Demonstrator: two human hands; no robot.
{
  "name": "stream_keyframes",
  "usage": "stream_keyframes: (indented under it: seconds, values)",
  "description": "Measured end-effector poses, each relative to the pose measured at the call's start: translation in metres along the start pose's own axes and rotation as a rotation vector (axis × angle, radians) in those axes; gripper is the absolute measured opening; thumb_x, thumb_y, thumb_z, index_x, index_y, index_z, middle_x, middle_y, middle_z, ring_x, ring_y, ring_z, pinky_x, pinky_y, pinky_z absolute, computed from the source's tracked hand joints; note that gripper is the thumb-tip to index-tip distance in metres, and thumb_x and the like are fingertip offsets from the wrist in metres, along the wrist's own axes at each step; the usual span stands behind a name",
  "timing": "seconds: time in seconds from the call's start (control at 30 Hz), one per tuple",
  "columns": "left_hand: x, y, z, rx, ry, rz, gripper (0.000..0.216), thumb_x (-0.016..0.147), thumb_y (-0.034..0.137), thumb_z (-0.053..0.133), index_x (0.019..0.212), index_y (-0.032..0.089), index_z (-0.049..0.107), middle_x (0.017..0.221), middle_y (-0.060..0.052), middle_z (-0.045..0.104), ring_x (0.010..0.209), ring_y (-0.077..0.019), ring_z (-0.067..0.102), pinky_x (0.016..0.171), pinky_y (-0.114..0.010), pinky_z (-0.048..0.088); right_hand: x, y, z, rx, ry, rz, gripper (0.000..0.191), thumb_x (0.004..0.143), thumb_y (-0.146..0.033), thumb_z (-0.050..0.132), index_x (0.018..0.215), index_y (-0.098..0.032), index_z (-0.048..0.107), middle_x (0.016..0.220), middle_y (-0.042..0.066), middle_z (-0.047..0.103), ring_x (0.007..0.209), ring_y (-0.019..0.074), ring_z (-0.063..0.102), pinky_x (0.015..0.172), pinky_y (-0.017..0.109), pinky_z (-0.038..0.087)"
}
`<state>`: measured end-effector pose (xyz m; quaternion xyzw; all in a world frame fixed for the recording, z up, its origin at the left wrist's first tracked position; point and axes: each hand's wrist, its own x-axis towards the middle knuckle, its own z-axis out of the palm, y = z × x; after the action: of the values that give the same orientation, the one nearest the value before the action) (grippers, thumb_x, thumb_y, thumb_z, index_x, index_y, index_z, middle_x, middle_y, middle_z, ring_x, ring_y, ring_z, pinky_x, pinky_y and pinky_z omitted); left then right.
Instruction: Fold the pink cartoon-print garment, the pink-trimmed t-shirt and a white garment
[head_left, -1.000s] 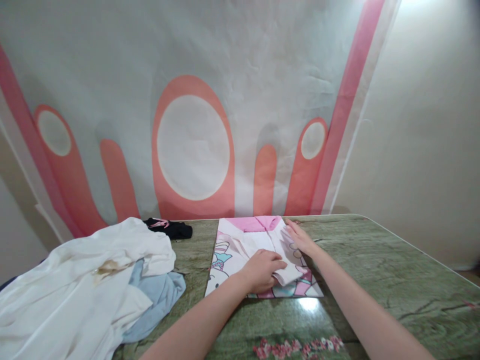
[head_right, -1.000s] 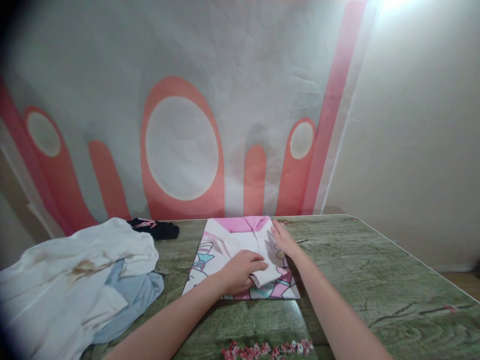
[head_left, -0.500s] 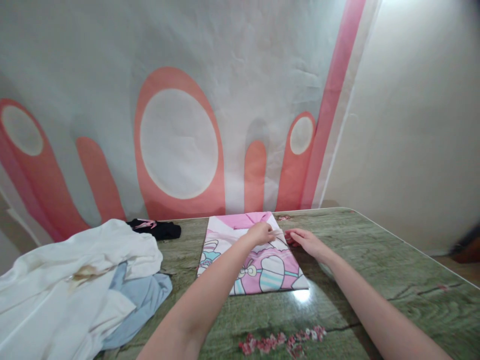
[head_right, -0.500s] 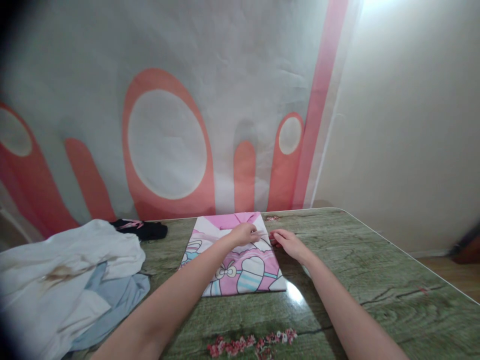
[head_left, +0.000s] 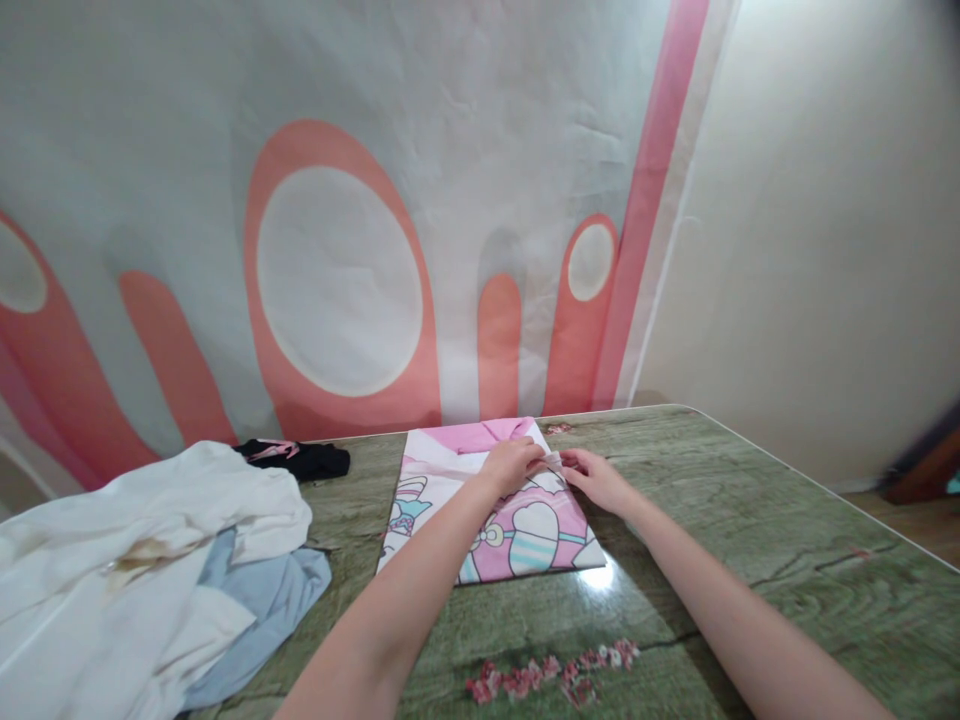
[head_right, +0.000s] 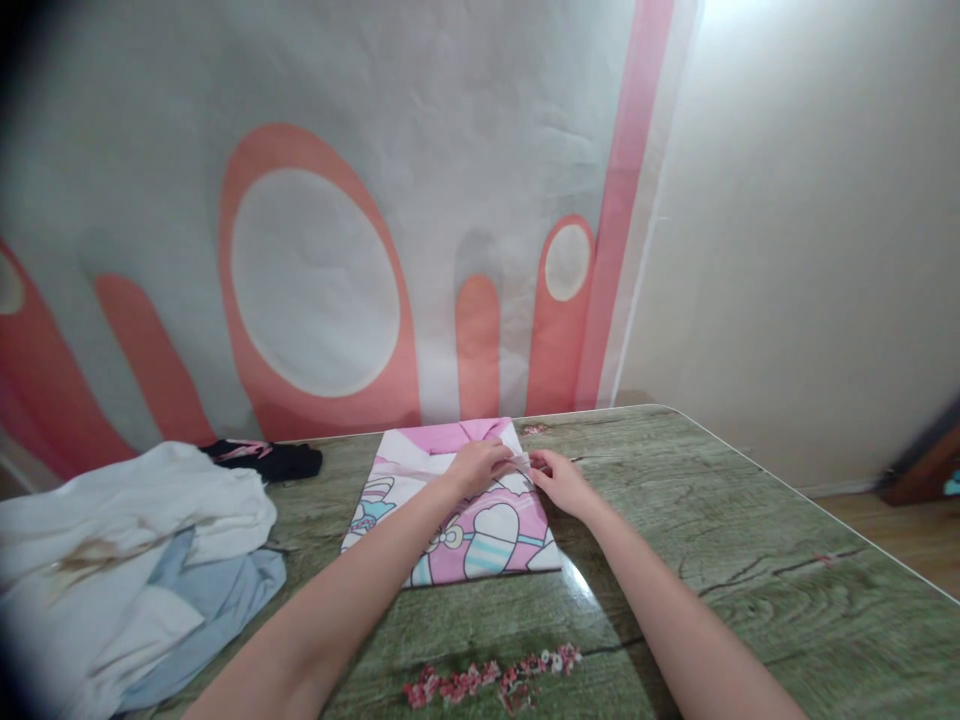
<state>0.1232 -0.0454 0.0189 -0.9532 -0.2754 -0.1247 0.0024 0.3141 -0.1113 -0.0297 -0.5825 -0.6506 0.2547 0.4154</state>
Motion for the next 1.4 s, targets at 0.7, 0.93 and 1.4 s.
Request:
stream_keyframes:
  seconds: [0.7, 0.93, 1.4]
  values:
    - [-0.088, 0.011, -0.011, 0.067, -0.049, -0.001, 0.055, 0.089, 0.056, 0.025, 0.132, 0.023, 0.037, 0.139, -0.007, 0.035, 0.130, -0.0266, 0.023, 0.104, -0.048, 0.013, -0.001, -0.002, 0.014, -0.316, 0.204, 0.014, 0.026, 0.072, -0.014, 0.048, 0.097, -0.015, 0.056, 0.070, 0.002, 0.061, 0.063, 0.0162, 0.057, 0.064, 0.031, 0.047]
    - [-0.087, 0.012, -0.002, 0.122, -0.043, -0.092, 0.067, 0.087, 0.062, 0.017, 0.133, 0.018, 0.037, 0.142, -0.010, 0.030, 0.133, -0.0268, 0.015, 0.106, -0.049, -0.001, -0.010, -0.025, 0.025, -0.409, 0.137, -0.213, 0.031, 0.082, -0.020, 0.041, 0.109, -0.017, 0.057, 0.117, 0.009, 0.056, 0.108, 0.0192, 0.051, 0.096, 0.034, 0.038]
    - [-0.126, -0.030, -0.024, 0.045, -0.128, -0.221, 0.066, 0.089, 0.058, 0.014, 0.139, 0.017, 0.026, 0.147, -0.010, 0.017, 0.134, -0.0254, 0.013, 0.106, -0.046, 0.005, -0.022, -0.041, 0.040, -0.762, -0.243, -0.120, 0.069, 0.085, -0.064, 0.018, 0.139, -0.022, 0.031, 0.148, 0.007, 0.020, 0.135, 0.0299, 0.008, 0.108, 0.046, 0.013]
